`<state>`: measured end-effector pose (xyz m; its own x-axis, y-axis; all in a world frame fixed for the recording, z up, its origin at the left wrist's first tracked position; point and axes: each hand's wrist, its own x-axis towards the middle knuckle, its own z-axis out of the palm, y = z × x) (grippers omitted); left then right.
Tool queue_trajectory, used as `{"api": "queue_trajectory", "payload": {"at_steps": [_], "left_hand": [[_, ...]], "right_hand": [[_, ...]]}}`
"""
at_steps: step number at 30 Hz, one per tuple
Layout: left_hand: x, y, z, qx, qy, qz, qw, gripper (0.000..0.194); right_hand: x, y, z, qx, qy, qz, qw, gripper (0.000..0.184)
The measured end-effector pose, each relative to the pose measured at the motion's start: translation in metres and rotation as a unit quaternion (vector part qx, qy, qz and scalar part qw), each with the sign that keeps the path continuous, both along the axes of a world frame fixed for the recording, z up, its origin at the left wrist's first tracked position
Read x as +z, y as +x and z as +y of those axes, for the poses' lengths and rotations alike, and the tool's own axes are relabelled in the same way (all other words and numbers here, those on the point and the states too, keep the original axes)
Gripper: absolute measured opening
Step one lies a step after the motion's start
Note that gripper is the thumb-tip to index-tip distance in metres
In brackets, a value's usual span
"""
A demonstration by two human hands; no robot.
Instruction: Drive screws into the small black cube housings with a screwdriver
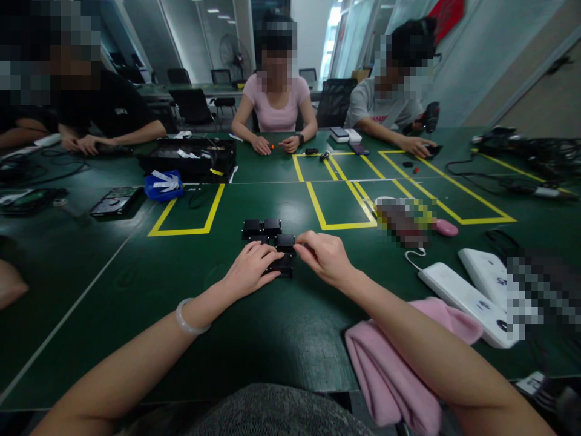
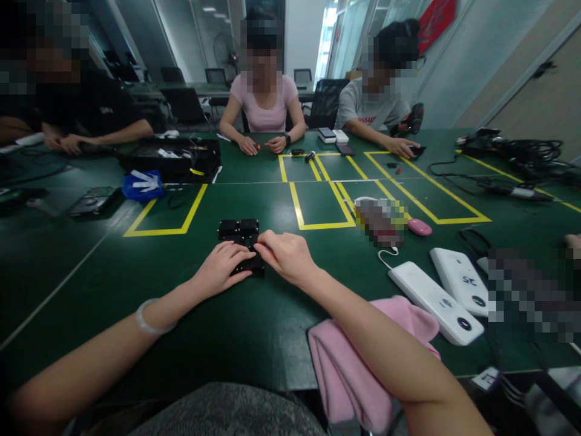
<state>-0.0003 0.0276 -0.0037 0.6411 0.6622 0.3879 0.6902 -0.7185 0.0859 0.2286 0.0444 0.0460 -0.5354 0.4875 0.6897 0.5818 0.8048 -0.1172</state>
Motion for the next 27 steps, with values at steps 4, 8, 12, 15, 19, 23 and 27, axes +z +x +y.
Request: {"api": "queue_trajectory", "payload": {"at_steps": [4,8,12,15,19,23,27], "left_hand": [[0.0004,0.0004,-0.0002,0.004,-0.001,0.003,1.0,0.033],[-0.0002,0.0002,0.0,0.004,0.002,0.003,1.0,0.033],[-0.0002,0.0,0.0001,0.001,0.004,0.002,1.0,0.034],[-0.0001,0.0002,-0.0001,0.002,0.0,0.0,1.0,0.035],[-0.0007,0.0002,-0.0004,0.0,-0.003,-0.006,1.0,0.035],[-0.0012,-0.0002,-0.0004,0.002,-0.004,-0.009,1.0,0.035],[-0.0008,-0.0002,-0.0003,0.002,-0.001,-0.007,1.0,0.034]], "right_hand": [[0.001,-0.0001,0.0005,-0.006,0.014,0.003,1.0,0.032],[0.0011,-0.0006,0.0001,0.004,0.006,0.011,1.0,0.03],[0.0007,0.0003,0.0,0.0,0.009,0.002,1.0,0.032],[-0.0002,0.0006,0.0004,-0.013,-0.013,-0.002,1.0,0.031],[0.0,0.0006,0.0006,0.002,-0.028,-0.001,1.0,0.032],[0.0003,0.0006,0.0008,-0.004,-0.009,0.0,1.0,0.032],[-0.0004,0.0003,0.0011,-0.009,-0.009,0.01,1.0,0.028]]}}
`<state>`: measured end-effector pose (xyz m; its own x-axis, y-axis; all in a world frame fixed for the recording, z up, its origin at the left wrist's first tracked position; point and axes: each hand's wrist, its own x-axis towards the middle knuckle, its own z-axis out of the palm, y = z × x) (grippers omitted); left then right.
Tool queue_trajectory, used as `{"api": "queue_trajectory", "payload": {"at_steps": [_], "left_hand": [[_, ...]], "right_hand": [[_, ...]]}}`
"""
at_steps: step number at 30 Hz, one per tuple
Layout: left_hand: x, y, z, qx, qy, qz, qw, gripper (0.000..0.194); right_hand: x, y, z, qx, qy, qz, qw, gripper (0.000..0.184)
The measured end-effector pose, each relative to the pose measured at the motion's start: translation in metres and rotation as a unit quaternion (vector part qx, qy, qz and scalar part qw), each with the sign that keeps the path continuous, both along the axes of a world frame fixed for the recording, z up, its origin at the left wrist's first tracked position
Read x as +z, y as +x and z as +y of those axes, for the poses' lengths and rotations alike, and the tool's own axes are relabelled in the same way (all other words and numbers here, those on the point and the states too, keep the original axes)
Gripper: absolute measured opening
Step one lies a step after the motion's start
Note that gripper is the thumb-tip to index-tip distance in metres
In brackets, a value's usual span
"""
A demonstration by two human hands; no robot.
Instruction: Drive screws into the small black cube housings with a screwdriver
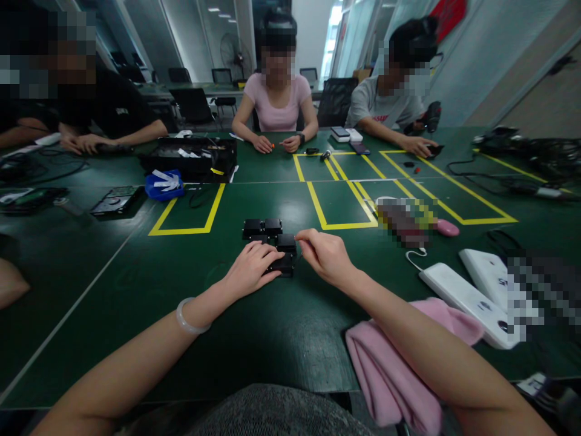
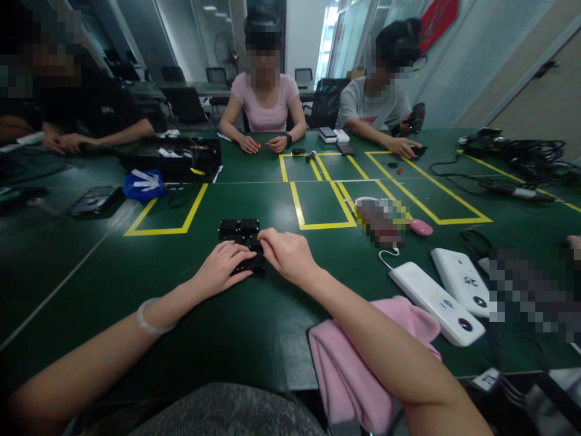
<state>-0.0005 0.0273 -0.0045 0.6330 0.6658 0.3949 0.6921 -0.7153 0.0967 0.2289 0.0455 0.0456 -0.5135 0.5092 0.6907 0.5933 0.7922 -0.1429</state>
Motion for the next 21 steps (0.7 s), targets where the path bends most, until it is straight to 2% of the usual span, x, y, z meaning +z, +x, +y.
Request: {"api": "queue_trajectory", "payload": {"at_steps": [6,14,21], "left_hand": [[0.0008,0.0004,-0.0002,-0.001,-0.01,0.0,1.0,0.034],[0.0005,0.0004,0.0001,0.003,0.0,0.006,1.0,0.034],[0.0012,0.0003,0.0,-0.005,0.009,0.009,1.0,0.035]], "right_hand": [[0.0013,0.0011,-0.001,0.003,-0.009,-0.018,1.0,0.033],[0.0029,0.0001,-0.0024,0.025,-0.005,-0.013,1.0,0.029],[0.0017,-0.0002,-0.0021,0.003,-0.009,-0.019,1.0,0.027]]}}
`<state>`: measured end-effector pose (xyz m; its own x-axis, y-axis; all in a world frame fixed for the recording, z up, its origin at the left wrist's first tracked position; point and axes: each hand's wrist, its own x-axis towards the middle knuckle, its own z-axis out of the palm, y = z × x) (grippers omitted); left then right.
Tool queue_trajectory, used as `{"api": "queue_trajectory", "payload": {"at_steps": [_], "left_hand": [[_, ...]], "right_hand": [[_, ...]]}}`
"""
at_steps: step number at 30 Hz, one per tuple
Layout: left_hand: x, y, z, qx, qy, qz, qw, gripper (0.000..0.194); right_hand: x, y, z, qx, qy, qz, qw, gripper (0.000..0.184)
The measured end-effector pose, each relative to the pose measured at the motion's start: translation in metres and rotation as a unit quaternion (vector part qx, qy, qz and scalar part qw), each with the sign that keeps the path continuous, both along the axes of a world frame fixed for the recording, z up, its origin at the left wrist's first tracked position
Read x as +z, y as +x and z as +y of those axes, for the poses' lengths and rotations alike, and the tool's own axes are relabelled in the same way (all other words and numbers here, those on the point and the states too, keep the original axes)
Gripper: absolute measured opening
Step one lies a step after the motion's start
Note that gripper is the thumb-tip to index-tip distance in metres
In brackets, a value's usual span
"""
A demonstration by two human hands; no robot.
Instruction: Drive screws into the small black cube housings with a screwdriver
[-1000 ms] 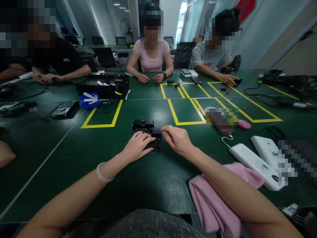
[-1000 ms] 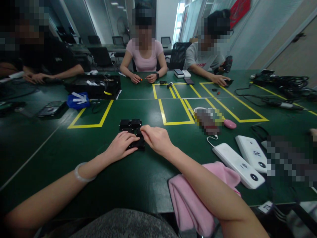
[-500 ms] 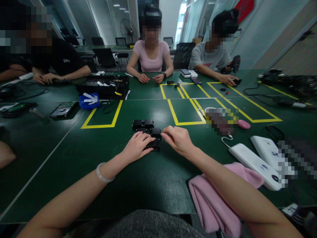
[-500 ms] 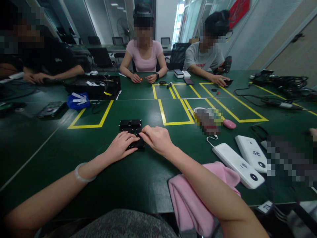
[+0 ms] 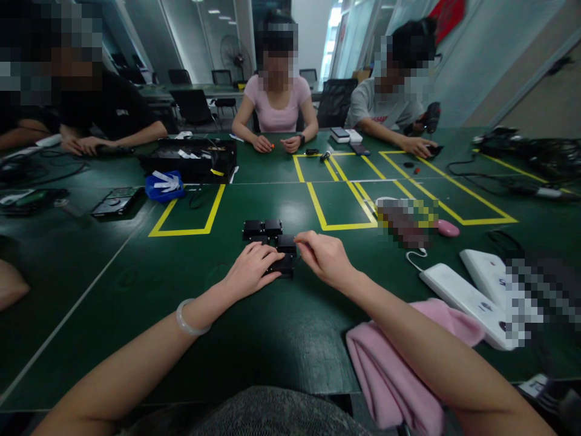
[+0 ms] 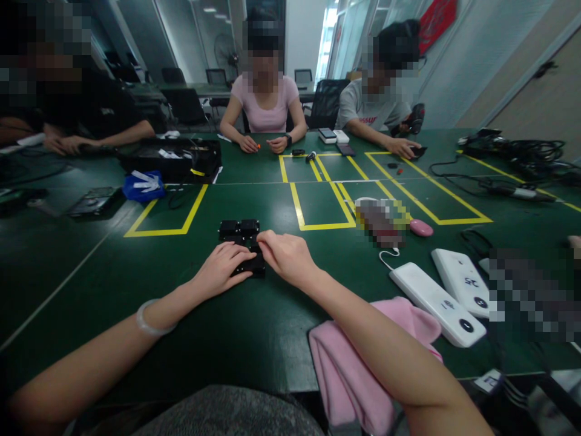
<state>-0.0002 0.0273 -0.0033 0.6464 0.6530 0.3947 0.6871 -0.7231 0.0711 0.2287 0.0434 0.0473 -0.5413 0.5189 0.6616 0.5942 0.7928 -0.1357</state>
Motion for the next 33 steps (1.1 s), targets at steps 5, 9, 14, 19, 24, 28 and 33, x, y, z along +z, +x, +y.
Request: {"api": "queue_trajectory", "payload": {"at_steps": [5,9,14,19,24,28,33], "left_hand": [[-0.0006,-0.0002,0.0001,0.001,-0.003,-0.003,1.0,0.034],[-0.0004,0.0,-0.0003,0.009,-0.015,-0.003,1.0,0.034],[-0.0002,0.0,-0.0004,0.004,-0.018,-0.007,1.0,0.035],[-0.0006,-0.0003,-0.0003,0.004,-0.014,-0.007,1.0,0.034],[-0.0004,-0.0001,-0.0001,0.003,-0.007,-0.004,1.0,0.034],[-0.0008,0.0,0.0001,0.006,-0.014,-0.004,1.0,0.035],[-0.0013,-0.0006,0.0002,0.006,-0.022,-0.009,1.0,0.034]], "right_hand": [[0.0013,0.0008,0.0002,0.011,0.004,-0.001,1.0,0.033],[0.0015,0.0005,0.0001,0.006,0.003,0.011,1.0,0.031],[0.002,0.0001,-0.0008,0.023,-0.001,0.019,1.0,0.028],[0.0024,0.0004,-0.0021,0.02,-0.004,0.009,1.0,0.03],[0.0023,-0.0002,-0.0021,0.029,0.009,0.015,0.999,0.028],[0.0021,0.0004,-0.0016,0.022,-0.001,-0.001,1.0,0.034],[0.0016,0.0,-0.0021,0.029,-0.007,0.006,1.0,0.03]]}}
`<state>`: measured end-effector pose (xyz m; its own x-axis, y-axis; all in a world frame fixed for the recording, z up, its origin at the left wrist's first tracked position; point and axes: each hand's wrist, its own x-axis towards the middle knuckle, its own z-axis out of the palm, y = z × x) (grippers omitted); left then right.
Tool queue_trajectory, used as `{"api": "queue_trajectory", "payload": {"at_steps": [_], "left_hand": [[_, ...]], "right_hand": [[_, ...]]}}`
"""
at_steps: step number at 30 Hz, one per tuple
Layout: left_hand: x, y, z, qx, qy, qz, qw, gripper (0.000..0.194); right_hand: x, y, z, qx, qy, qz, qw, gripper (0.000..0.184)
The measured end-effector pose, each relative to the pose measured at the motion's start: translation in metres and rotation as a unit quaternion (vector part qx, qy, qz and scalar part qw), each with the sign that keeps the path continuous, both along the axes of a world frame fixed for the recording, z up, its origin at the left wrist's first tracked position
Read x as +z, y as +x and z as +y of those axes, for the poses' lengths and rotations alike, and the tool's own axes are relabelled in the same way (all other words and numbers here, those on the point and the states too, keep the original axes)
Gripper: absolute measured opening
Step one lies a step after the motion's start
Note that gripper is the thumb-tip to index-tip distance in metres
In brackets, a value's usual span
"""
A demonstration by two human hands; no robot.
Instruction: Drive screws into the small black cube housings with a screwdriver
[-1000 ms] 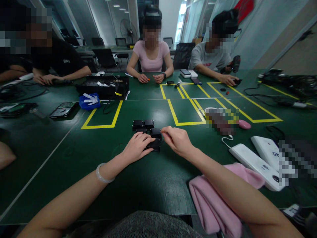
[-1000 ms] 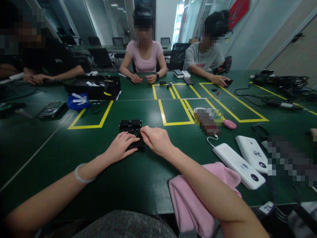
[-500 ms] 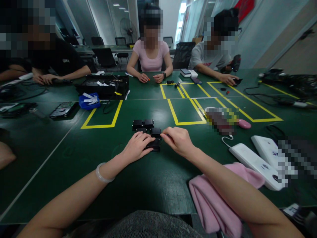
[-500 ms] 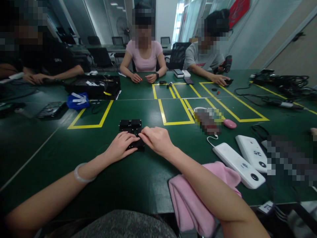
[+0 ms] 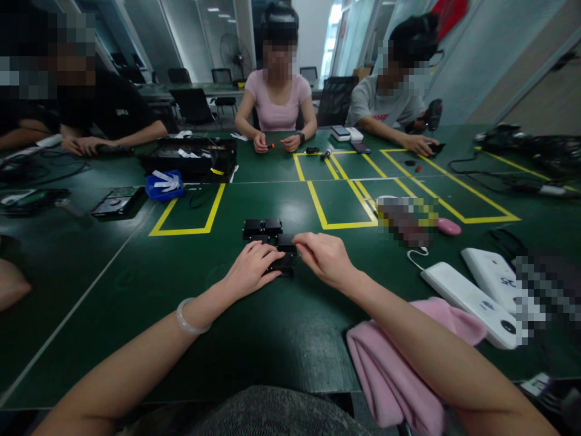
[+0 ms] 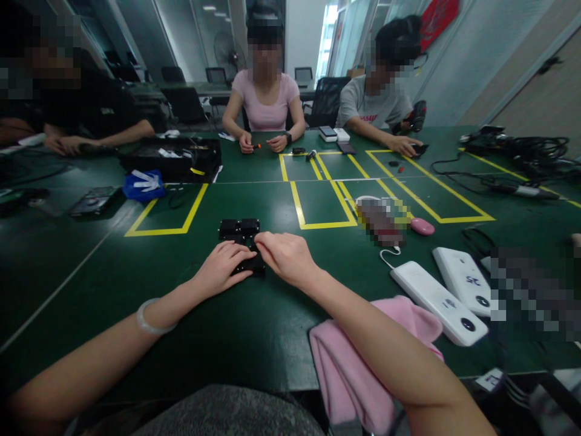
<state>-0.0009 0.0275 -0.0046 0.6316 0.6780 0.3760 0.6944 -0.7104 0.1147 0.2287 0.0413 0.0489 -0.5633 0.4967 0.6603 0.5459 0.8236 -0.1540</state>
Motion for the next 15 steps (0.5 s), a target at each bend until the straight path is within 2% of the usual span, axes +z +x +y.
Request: {"api": "queue_trajectory", "payload": {"at_steps": [5,11,15], "left_hand": [[0.0,-0.0002,-0.0004,0.003,0.002,-0.003,1.0,0.034],[0.0013,-0.0001,-0.0007,0.0,0.008,0.004,1.0,0.033],[0.0017,-0.0001,-0.0004,-0.001,0.013,0.008,1.0,0.034]], "right_hand": [[0.0009,0.0,-0.0001,-0.011,0.005,-0.01,1.0,0.034],[0.0012,-0.0004,0.0003,-0.009,0.019,0.004,1.0,0.027],[0.0019,0.0003,0.0004,-0.022,0.02,-0.011,0.999,0.032]]}}
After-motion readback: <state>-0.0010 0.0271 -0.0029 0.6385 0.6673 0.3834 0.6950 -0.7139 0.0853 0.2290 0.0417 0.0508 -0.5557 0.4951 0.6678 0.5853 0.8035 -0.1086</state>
